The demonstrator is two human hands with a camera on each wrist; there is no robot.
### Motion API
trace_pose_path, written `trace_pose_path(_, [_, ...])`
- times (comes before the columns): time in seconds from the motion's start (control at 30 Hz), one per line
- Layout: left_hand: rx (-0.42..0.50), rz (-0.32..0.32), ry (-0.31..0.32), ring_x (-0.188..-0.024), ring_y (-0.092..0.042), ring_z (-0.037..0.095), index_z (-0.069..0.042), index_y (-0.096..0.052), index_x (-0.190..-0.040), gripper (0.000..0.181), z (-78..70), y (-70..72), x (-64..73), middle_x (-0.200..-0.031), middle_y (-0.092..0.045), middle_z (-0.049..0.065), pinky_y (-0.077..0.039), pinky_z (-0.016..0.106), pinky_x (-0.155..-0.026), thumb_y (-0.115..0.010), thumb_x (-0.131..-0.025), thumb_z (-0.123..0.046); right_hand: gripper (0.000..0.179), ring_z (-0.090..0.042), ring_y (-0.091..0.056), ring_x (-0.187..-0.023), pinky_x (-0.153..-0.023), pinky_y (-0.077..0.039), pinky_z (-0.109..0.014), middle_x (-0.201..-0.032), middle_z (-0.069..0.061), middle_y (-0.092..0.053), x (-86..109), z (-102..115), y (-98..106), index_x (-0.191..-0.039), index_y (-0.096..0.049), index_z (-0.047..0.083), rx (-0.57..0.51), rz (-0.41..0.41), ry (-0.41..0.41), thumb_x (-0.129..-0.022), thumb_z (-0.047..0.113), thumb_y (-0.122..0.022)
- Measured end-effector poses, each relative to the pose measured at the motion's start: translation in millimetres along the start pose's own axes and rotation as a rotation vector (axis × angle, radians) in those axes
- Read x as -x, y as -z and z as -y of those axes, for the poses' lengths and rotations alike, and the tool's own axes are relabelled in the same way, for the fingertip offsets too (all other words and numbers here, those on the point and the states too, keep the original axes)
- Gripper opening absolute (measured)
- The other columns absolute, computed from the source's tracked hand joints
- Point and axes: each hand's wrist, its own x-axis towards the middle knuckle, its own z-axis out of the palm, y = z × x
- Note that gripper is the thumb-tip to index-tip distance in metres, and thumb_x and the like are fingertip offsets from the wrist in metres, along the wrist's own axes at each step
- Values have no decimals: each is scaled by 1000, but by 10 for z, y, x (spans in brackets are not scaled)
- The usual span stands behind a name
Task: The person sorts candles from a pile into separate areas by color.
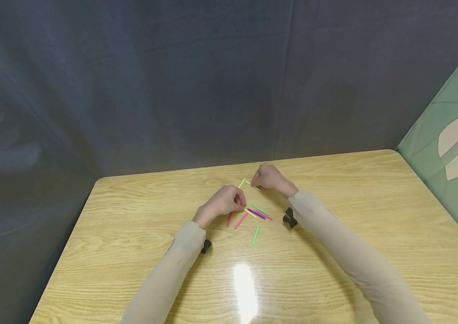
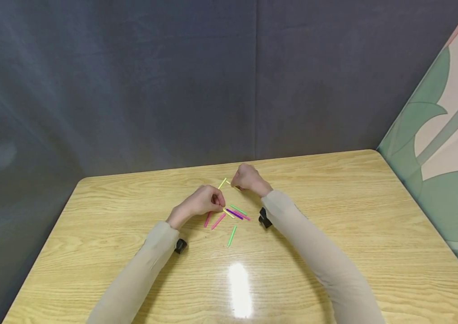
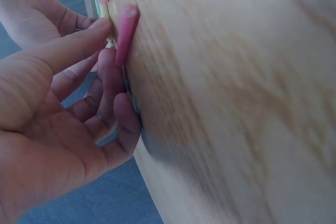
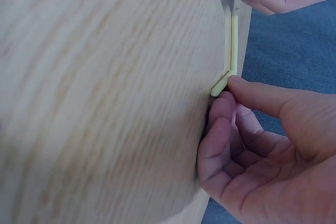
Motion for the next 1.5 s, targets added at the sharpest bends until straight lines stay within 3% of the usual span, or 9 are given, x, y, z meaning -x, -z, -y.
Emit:
trace_pose_path(0.17, [-12, -3, 3, -64, -53, 8, -9, -69, -76, 11, 1, -1, -3, -70, -61, -3, -44, 20, -62, -75, -81, -3, 29, -6, -31, -40, -46, -26, -22, -44, 2, -47, 7, -1, 4, -54, -60, 1, 11, -18, 20, -83, 5, -65])
trace_pose_path(0.47, [-41, 4, 7, -65, -52, 8, -9, -71, -77, 9, 2, -15, -15, -69, -61, -4, -43, 21, -63, -76, -82, -3, 33, -6, -30, -41, -46, -25, -23, -43, 6, -44, 1, -31, 4, -54, -60, 0, 29, -21, 32, -86, 8, -63])
trace_pose_path(0.8, [-24, 24, -1, -62, -51, 9, -7, -70, -77, 9, -3, 4, -2, -69, -60, -3, -42, 21, -60, -74, -84, -2, 32, -6, -32, -41, -47, -28, -22, -48, -3, -51, 3, -55, 11, -57, -62, -1, 11, -16, 35, -88, 9, -64])
trace_pose_path(1.5, [27, 54, 3, -61, -49, 10, -5, -71, -79, 7, -30, 62, 1, -71, -62, -2, -41, 21, -58, -72, -85, -2, 36, -6, -30, -41, -46, -27, -22, -43, 6, -41, 33, -44, 59, -53, -56, 2, -7, 0, 35, -89, 7, -61])
